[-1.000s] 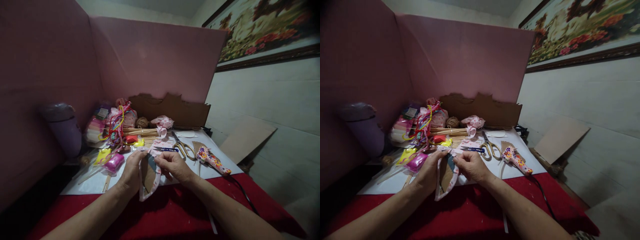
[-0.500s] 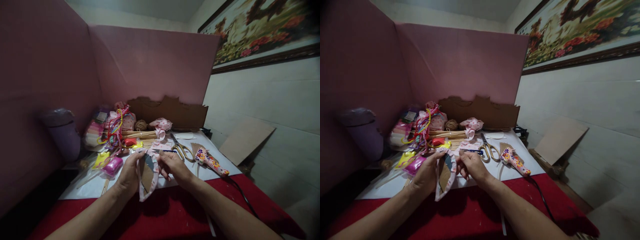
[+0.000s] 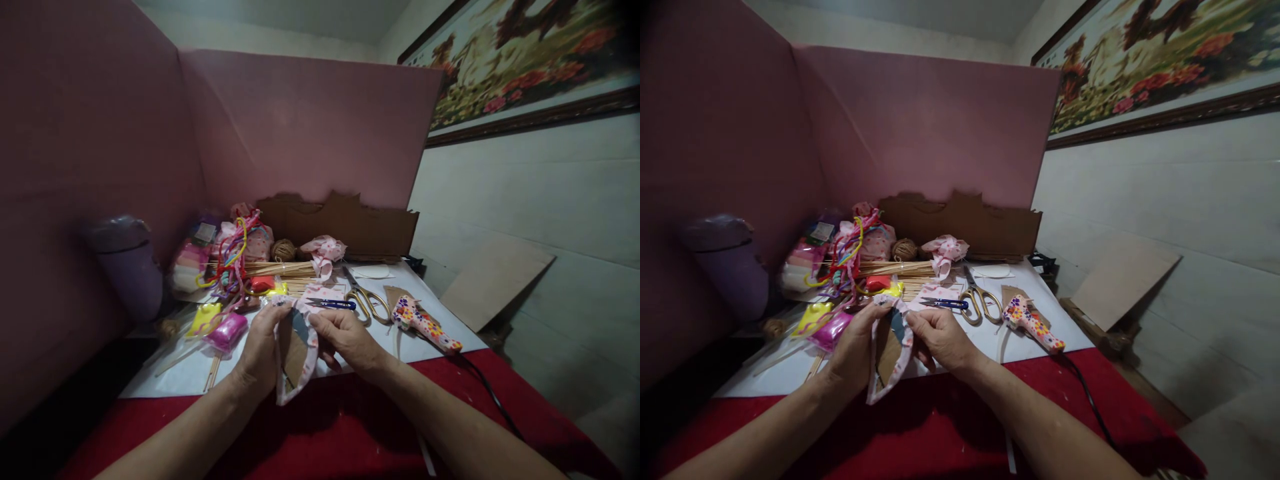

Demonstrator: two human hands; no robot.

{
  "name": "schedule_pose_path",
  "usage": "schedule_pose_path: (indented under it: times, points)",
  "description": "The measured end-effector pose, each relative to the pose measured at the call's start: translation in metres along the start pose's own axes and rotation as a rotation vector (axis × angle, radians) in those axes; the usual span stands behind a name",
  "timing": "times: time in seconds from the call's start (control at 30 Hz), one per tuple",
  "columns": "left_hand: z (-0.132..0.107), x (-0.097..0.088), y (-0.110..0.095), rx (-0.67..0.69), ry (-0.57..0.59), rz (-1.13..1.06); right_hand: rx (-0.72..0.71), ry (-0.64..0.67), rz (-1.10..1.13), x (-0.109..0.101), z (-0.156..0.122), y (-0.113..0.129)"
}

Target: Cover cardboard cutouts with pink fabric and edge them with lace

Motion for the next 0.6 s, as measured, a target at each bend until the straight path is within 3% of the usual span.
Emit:
schedule_pose_path:
  times: [0.13, 0.4, 0.6]
  points:
    - [0.001, 0.000, -0.001, 0.053, -0.096, 0.039, -0.019, -0.053, -0.056, 0.000, 0.001, -0.001]
    - [0.001, 0.001, -0.001, 0.104, -0.112, 0.037, -0.197, -0.140, -0.277, -0.004, 0.004, -0.009]
    - [0.000, 0.005, 0.001, 0.102, 0.073, -0.023, -0.271, -0.272, -0.440, -0.004, -0.001, 0.002]
Point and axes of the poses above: each hand's wrist, its own z-axis towards the middle knuckle, its own x-axis out of the palm, y = z × x, the point moved 2 cm from there along z, towards the middle knuckle, and after that the axes turned 10 degrees about z, right-handed, at the moved point
